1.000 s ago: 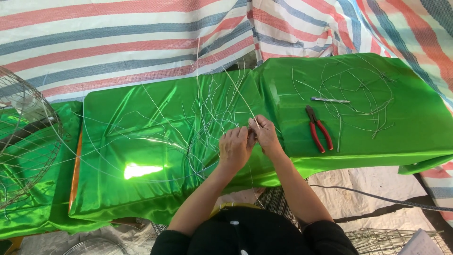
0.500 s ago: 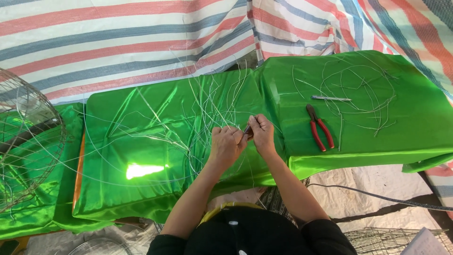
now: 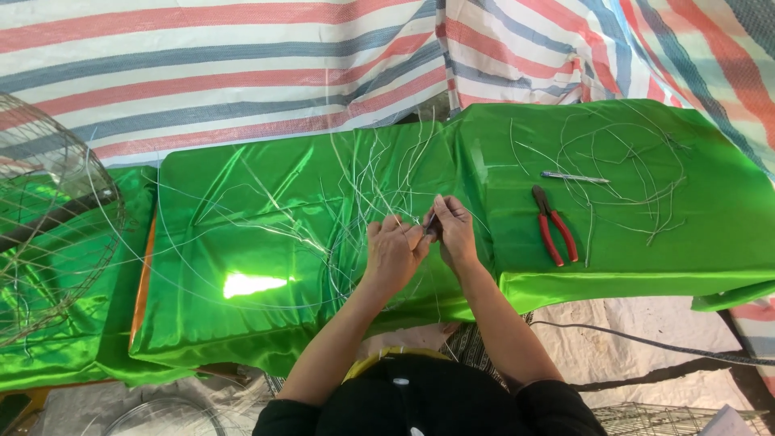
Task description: Manually aligning and spot welding thin metal wires to assemble a circular wire mesh structure
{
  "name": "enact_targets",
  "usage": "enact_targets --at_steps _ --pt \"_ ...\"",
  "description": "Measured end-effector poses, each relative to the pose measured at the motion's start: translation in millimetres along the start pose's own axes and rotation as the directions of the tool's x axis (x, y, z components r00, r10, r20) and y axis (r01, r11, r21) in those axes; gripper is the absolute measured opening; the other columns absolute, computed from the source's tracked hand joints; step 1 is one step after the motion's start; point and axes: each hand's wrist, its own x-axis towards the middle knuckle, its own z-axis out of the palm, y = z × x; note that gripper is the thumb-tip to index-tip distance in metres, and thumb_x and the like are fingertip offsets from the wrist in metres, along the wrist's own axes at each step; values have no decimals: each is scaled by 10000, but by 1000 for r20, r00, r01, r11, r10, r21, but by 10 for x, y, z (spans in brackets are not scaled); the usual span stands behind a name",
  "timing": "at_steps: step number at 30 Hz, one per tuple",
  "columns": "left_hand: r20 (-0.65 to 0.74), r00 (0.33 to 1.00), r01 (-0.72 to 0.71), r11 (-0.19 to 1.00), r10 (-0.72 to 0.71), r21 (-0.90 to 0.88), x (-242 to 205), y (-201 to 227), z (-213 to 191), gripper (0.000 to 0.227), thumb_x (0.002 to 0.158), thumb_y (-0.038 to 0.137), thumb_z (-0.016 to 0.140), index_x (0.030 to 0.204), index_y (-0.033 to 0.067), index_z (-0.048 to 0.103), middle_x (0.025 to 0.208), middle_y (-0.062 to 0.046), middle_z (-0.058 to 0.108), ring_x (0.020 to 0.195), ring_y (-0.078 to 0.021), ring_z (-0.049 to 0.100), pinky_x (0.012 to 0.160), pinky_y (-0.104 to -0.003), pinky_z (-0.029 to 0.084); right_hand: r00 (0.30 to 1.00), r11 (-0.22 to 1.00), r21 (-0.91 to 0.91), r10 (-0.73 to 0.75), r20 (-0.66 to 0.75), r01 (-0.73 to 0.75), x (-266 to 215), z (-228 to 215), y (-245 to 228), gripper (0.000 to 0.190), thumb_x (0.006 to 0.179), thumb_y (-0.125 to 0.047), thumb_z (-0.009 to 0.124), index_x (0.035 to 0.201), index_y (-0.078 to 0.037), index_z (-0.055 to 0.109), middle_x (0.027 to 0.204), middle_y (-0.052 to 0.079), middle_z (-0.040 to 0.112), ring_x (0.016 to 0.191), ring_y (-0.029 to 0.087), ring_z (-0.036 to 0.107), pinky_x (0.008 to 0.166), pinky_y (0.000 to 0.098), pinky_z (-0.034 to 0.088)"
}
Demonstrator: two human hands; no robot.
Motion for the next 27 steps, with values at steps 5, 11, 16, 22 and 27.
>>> enact_targets --at_steps 5,11,16,22,27 --pt "52 998 31 999 -32 5 -94 -50 134 341 1063 430 529 808 207 569 760 40 588 1051 -257 592 855 -429 402 997 998 -43 -45 -56 43 96 77 131 269 1046 -250 637 826 -97 622 543 119 603 314 146 534 296 206 388" --pt "87 994 54 994 -62 98 -130 84 52 290 990 336 633 790 152 534 1148 -77 626 1358 -365 456 967 -535 394 988 996 -44 -87 -129 82 150 110 75 253 1042 -244 644 832 -104 624 499 106 557 266 130 448 268 208 316" --pt "107 992 55 995 -64 89 -182 73 151 313 1048 352 515 804 157 536 1052 -36 559 1428 -344 394 1039 -565 370 984 999 -45 -32 -173 25 271 54 -18 257 1039 -258 649 834 -105 621 499 111 535 275 103 374 278 207 283" --pt "96 994 46 995 -55 92 -186 62 214 302 1028 344 535 797 151 552 1017 -15 536 1440 -342 383 1074 -560 352 985 997 -40 52 -162 -59 517 -78 -47 255 1026 -247 660 827 -97 607 497 95 527 282 98 371 274 228 279" --pt "31 999 23 999 -22 -23 -153 24 193 319 1011 294 582 737 145 512 953 4 514 1405 -358 432 1040 -553 391 981 992 15 123 -150 -122 625 -143 -49 268 1010 -285 700 836 -90 641 528 111 533 319 109 376 309 263 296"
